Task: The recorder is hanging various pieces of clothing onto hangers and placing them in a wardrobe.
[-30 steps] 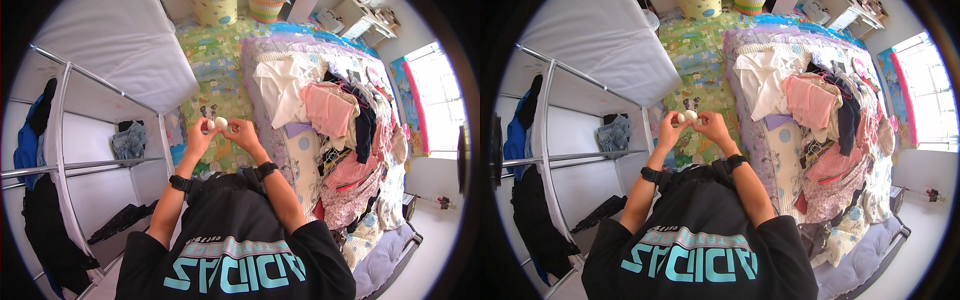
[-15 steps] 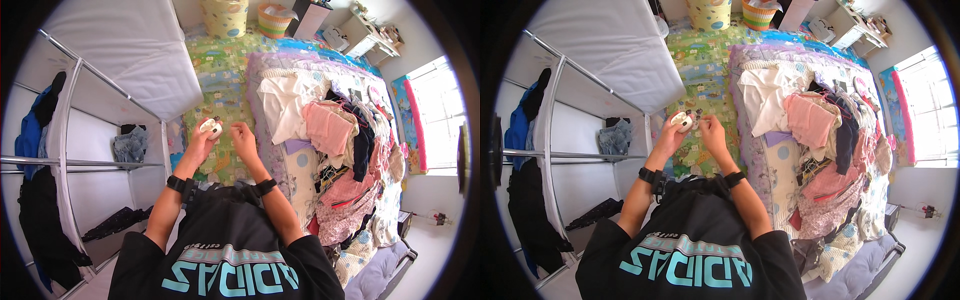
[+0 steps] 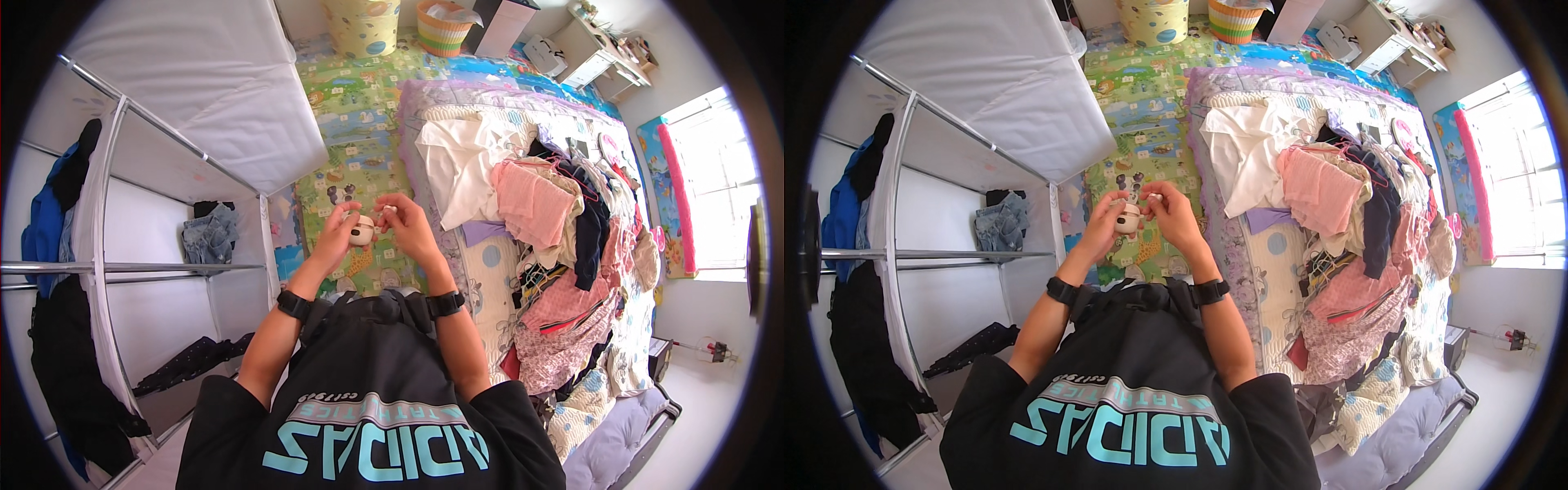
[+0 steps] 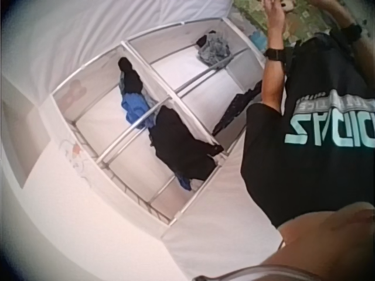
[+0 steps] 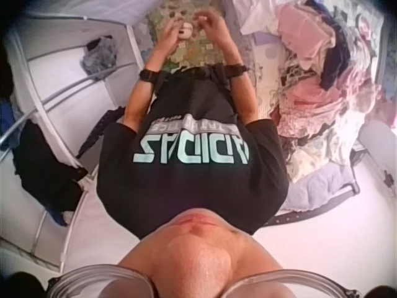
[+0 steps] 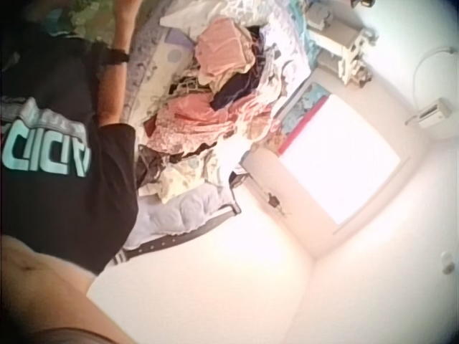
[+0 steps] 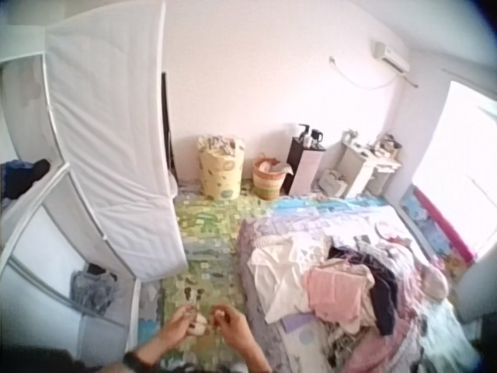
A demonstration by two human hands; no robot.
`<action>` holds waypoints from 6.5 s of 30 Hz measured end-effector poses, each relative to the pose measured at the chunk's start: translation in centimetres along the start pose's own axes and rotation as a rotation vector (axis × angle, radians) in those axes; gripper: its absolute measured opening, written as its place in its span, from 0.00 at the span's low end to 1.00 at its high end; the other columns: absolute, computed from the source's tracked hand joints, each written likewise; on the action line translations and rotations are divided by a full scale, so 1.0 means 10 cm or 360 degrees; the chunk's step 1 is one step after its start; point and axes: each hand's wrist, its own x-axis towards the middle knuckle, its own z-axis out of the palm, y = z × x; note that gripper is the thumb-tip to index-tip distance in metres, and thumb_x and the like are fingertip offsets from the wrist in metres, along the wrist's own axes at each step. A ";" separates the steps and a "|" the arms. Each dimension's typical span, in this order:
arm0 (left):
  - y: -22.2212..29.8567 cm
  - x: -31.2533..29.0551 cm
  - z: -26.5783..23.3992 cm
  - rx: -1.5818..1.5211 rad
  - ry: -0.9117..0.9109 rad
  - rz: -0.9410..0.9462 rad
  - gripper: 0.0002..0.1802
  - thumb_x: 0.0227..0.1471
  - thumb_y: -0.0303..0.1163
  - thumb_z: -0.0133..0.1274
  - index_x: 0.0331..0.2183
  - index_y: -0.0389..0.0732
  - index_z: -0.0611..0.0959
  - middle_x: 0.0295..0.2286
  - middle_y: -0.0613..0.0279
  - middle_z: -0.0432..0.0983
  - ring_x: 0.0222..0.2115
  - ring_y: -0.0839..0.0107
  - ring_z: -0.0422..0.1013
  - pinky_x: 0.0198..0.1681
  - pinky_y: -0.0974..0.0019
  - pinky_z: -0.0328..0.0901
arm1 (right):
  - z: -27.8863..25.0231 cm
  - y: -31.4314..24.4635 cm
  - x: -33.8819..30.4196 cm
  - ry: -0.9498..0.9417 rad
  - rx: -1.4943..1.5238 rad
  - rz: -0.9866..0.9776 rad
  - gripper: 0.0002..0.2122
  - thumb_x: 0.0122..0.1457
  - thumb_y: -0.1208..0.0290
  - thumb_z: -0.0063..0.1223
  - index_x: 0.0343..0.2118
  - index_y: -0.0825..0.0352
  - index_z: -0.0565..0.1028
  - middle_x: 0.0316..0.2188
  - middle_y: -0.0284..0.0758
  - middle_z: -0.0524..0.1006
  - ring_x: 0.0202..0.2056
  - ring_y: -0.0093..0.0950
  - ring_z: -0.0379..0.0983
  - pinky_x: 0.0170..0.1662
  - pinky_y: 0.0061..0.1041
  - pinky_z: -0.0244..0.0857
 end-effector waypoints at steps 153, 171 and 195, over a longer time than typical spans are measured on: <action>-1.55 3.21 -1.23 0.1472 -0.0380 -0.0892 0.14 0.56 0.37 0.46 0.27 0.36 0.77 0.20 0.64 0.74 0.19 0.73 0.68 0.22 0.68 0.61 | -5.18 2.16 0.25 0.1588 -0.0733 0.1195 0.21 0.51 0.63 0.52 0.39 0.80 0.71 0.34 0.57 0.75 0.37 0.48 0.74 0.40 0.39 0.67; -2.94 4.79 2.96 0.0491 -0.0498 -0.1434 0.18 0.56 0.37 0.46 0.43 0.33 0.74 0.35 0.54 0.77 0.33 0.65 0.75 0.39 0.61 0.71 | -3.27 1.45 -0.01 0.1093 0.0453 0.1315 0.11 0.58 0.69 0.47 0.38 0.72 0.73 0.28 0.32 0.74 0.30 0.20 0.70 0.34 0.22 0.65; -1.31 2.45 2.14 0.1901 -0.0174 0.0321 0.15 0.50 0.38 0.56 0.34 0.35 0.80 0.25 0.49 0.77 0.26 0.54 0.73 0.31 0.63 0.67 | -4.23 0.97 -0.02 0.1508 0.1489 0.0245 0.15 0.64 0.62 0.45 0.51 0.62 0.68 0.16 0.21 0.54 0.15 0.13 0.47 0.17 0.15 0.40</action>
